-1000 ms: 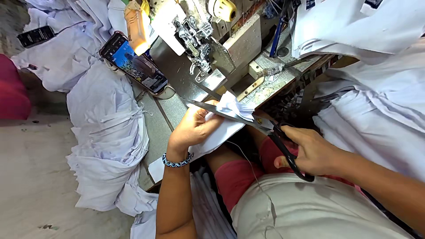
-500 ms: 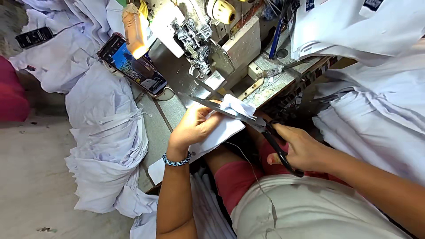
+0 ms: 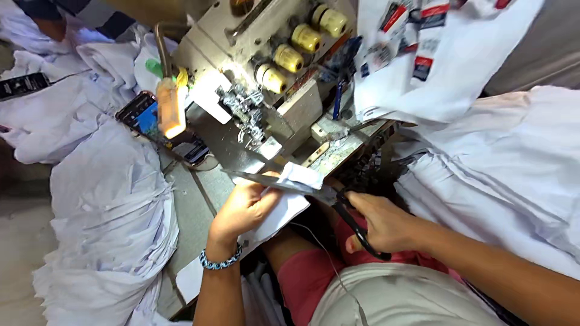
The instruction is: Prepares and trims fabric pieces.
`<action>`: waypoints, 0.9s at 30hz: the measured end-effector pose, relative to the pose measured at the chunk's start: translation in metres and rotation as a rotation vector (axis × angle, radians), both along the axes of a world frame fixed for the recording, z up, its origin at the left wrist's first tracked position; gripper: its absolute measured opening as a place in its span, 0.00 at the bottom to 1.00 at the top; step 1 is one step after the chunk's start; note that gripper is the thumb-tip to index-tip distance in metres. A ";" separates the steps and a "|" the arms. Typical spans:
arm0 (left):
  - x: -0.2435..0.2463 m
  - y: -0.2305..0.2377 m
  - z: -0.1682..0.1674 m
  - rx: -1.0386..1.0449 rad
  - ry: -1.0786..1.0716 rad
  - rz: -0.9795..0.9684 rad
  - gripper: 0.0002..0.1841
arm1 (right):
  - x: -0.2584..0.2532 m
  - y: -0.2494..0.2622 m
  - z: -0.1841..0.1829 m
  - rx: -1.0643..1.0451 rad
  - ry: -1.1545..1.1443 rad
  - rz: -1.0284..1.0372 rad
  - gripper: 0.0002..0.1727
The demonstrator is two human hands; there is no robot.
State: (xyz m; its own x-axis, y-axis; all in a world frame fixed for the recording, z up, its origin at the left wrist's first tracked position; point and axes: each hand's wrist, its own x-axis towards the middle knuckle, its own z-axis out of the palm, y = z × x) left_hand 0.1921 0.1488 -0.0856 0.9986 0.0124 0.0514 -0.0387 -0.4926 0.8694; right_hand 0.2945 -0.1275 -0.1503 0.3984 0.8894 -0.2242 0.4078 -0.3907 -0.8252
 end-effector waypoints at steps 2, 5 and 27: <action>0.000 0.001 0.000 0.016 0.001 -0.014 0.11 | -0.001 -0.001 -0.001 0.027 0.046 -0.005 0.50; -0.001 0.000 0.002 0.055 0.015 0.031 0.12 | -0.003 -0.001 -0.005 0.091 0.065 -0.027 0.41; -0.047 -0.113 -0.032 -0.118 -0.350 0.325 0.37 | -0.008 -0.032 -0.013 0.453 -0.212 0.106 0.33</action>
